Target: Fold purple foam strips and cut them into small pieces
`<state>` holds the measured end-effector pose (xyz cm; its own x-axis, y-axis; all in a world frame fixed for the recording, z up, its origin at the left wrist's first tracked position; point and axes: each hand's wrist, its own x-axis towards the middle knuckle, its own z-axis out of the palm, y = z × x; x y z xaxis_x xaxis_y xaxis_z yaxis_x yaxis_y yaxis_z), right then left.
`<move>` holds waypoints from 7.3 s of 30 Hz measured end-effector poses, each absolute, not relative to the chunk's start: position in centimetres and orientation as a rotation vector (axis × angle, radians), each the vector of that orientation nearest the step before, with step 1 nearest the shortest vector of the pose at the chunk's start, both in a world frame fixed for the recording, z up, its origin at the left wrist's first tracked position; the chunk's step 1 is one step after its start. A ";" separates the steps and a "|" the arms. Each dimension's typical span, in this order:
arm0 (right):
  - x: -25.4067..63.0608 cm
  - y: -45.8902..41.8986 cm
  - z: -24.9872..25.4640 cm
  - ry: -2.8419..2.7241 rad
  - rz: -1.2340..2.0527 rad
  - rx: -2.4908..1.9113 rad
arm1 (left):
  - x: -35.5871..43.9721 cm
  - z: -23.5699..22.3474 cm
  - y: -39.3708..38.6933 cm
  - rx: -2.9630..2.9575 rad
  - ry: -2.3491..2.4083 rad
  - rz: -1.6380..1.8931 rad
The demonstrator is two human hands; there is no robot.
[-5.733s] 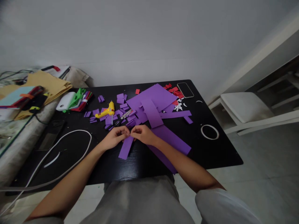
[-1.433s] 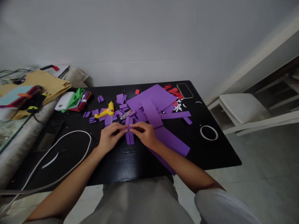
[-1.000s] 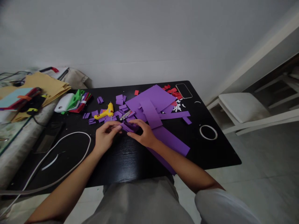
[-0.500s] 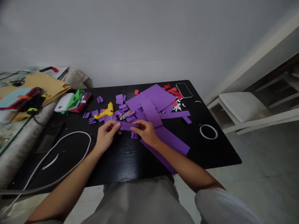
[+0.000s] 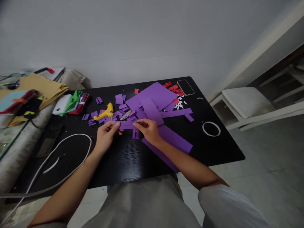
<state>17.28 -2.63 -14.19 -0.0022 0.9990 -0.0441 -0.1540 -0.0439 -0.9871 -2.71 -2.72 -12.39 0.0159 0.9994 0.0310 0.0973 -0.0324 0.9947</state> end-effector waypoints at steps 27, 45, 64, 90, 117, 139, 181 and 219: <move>17.2 -2.3 -14.8 -1.055 1.283 -1.050 | -2.7 -12.8 -2.6 1.241 1.224 1.217; 17.3 -2.2 -14.8 -1.058 1.275 -1.059 | -2.8 -12.6 -2.5 1.239 1.231 1.269; 17.7 -1.8 -14.8 -1.018 1.294 -1.097 | -3.6 -12.8 -2.2 1.236 1.175 1.288; 18.0 -1.2 -15.3 -0.928 1.301 -1.123 | -3.4 -13.2 -1.7 1.278 1.232 1.140; 17.9 -1.2 -15.3 -0.911 1.353 -1.114 | -3.3 -13.3 -1.9 1.238 1.203 1.203; 17.0 -3.1 -14.8 -1.244 1.791 -0.968 | -2.2 -13.2 -3.3 1.483 1.125 0.997; 17.6 -2.6 -14.5 -1.554 1.490 -1.086 | -3.4 -13.2 -2.6 1.689 1.143 0.773; 17.4 -2.4 -15.2 -1.306 1.700 -1.061 | -2.8 -13.5 -3.0 1.741 1.118 0.761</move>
